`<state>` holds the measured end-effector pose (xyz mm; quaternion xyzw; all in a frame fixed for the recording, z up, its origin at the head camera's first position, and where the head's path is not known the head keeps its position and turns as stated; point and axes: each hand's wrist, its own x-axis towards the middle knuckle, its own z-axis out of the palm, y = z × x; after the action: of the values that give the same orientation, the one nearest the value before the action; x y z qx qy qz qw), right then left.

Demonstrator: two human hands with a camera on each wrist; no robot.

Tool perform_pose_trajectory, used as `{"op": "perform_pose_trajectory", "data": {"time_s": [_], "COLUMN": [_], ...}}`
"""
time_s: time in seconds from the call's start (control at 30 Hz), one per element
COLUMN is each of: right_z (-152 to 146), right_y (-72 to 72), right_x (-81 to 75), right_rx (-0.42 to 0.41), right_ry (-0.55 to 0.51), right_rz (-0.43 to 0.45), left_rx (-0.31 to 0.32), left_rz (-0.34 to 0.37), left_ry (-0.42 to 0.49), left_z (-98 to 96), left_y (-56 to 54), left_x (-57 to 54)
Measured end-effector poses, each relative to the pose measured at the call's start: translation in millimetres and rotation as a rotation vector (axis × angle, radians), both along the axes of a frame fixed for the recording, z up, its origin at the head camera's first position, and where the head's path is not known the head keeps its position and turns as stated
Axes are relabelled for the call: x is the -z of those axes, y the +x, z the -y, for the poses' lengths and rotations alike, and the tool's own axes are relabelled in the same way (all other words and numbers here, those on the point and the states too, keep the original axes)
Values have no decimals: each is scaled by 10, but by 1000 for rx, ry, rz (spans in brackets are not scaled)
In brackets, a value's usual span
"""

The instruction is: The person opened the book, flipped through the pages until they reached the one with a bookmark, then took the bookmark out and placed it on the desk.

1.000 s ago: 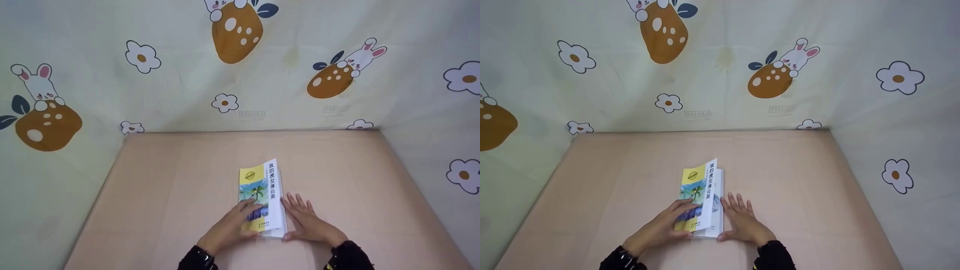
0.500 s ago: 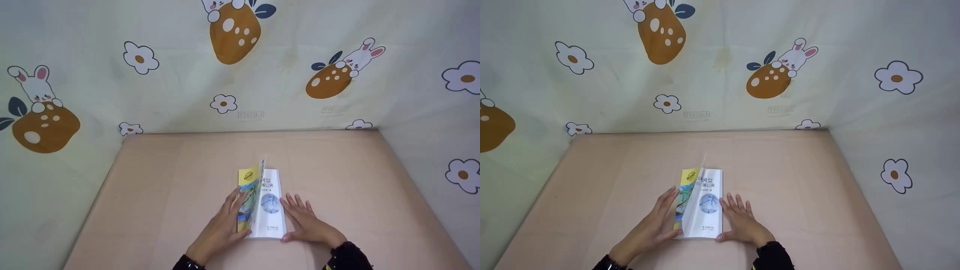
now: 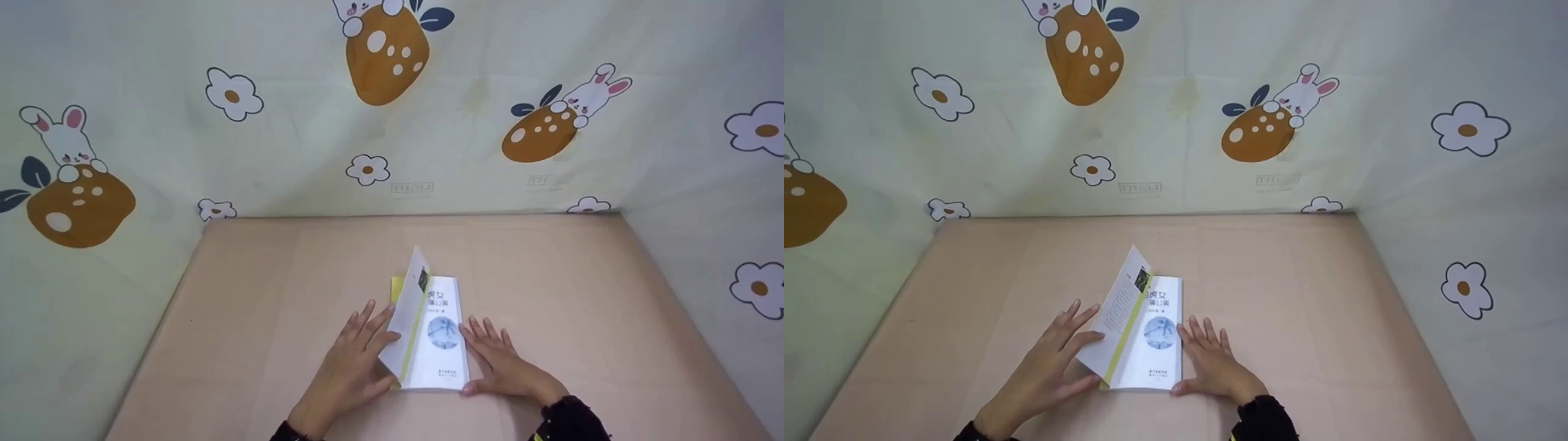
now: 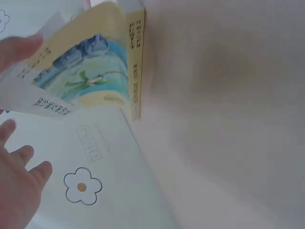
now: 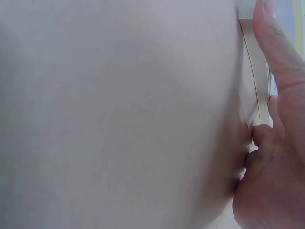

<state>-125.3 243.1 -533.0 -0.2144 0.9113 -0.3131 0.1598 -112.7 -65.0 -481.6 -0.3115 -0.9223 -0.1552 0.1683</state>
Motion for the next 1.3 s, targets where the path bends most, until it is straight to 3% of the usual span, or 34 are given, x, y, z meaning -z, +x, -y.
{"op": "perform_pose_trajectory", "data": {"time_s": [0.13, 0.33, 0.47, 0.57, 0.77, 0.93, 1.13, 1.3], "right_z": [-1, -7, -14, -19, -10, -14, 1, 5], "right_y": [3, -11, -20, -19, -30, -25, -8, -6], "right_x": [-5, -11, -15, -19, -22, -19, -10, -18], "right_rx": [2, -2, -8, -6, -6, 0, 6, 17], "right_ry": [7, 24, 10, 1, 12, 10, 7, 8], "right_rz": [8, 4, 1, 4, 5, 0, 8, 30], "left_rx": [-56, -220, -284, -270, -139, -44, -67, -101], "left_rz": [45, 85, 132, 137, 90, 224, 293, 360], "left_ry": [-1, 53, 8, -61, -138, -218, -281, -221], "left_z": [56, 77, 34, -32, -203, -344, -401, -416], "left_y": [21, -4, -59, -112, -206, -254, -273, -269], "left_x": [-2, 77, 109, 140, 203, 166, 179, 174]}}
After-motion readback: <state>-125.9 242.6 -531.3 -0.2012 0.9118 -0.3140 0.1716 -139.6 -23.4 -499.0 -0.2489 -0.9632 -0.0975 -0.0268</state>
